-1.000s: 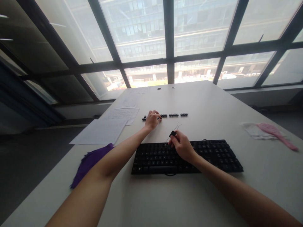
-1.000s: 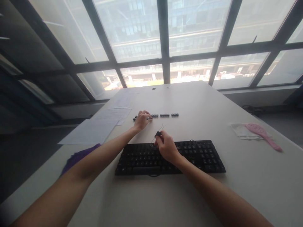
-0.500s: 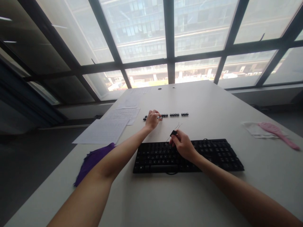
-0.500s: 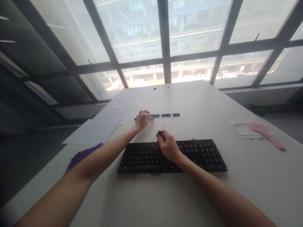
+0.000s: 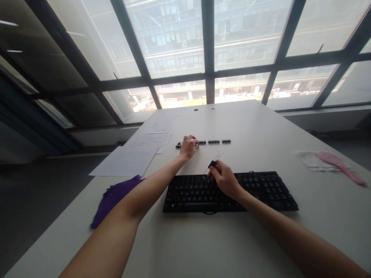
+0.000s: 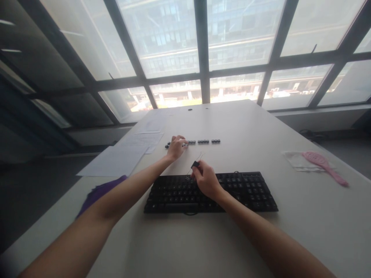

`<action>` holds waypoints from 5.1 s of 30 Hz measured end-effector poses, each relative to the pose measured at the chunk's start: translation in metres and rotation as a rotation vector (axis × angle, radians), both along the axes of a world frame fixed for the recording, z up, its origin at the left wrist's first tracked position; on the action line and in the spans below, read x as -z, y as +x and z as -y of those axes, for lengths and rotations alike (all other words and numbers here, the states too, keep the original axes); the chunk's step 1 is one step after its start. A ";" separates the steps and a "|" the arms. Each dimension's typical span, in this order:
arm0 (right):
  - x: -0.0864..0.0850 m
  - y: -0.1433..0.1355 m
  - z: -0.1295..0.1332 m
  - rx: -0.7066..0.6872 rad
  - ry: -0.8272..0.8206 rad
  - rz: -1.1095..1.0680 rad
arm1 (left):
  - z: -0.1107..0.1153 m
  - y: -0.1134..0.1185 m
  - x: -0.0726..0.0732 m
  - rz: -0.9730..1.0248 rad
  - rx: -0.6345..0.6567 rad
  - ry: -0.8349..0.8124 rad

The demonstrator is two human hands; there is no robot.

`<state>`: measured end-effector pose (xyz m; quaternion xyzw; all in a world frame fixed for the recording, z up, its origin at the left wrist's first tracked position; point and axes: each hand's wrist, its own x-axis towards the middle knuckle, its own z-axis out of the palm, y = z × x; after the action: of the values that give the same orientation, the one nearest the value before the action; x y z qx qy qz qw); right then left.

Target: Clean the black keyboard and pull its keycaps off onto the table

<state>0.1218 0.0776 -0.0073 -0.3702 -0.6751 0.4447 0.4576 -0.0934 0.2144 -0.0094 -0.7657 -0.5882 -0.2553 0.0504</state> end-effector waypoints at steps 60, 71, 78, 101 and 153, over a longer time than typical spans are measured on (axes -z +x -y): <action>0.001 0.017 0.002 0.026 0.114 0.081 | 0.174 0.053 -0.015 0.467 0.350 -0.228; -0.003 0.013 0.009 0.094 0.214 0.177 | 0.177 0.054 -0.013 0.508 0.305 -0.086; -0.004 0.014 0.005 0.069 0.181 0.085 | 0.180 0.055 -0.011 0.387 0.342 -0.071; 0.001 0.011 0.003 0.113 0.162 0.103 | 0.146 0.033 -0.042 0.543 0.234 -0.052; -0.005 0.017 0.001 0.149 0.199 0.137 | 0.125 0.051 -0.042 0.274 0.299 -0.196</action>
<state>0.1386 0.0763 -0.0027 -0.4017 -0.7161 0.3139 0.4767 -0.0421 0.0897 0.0326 -0.8037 -0.4917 -0.3032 -0.1430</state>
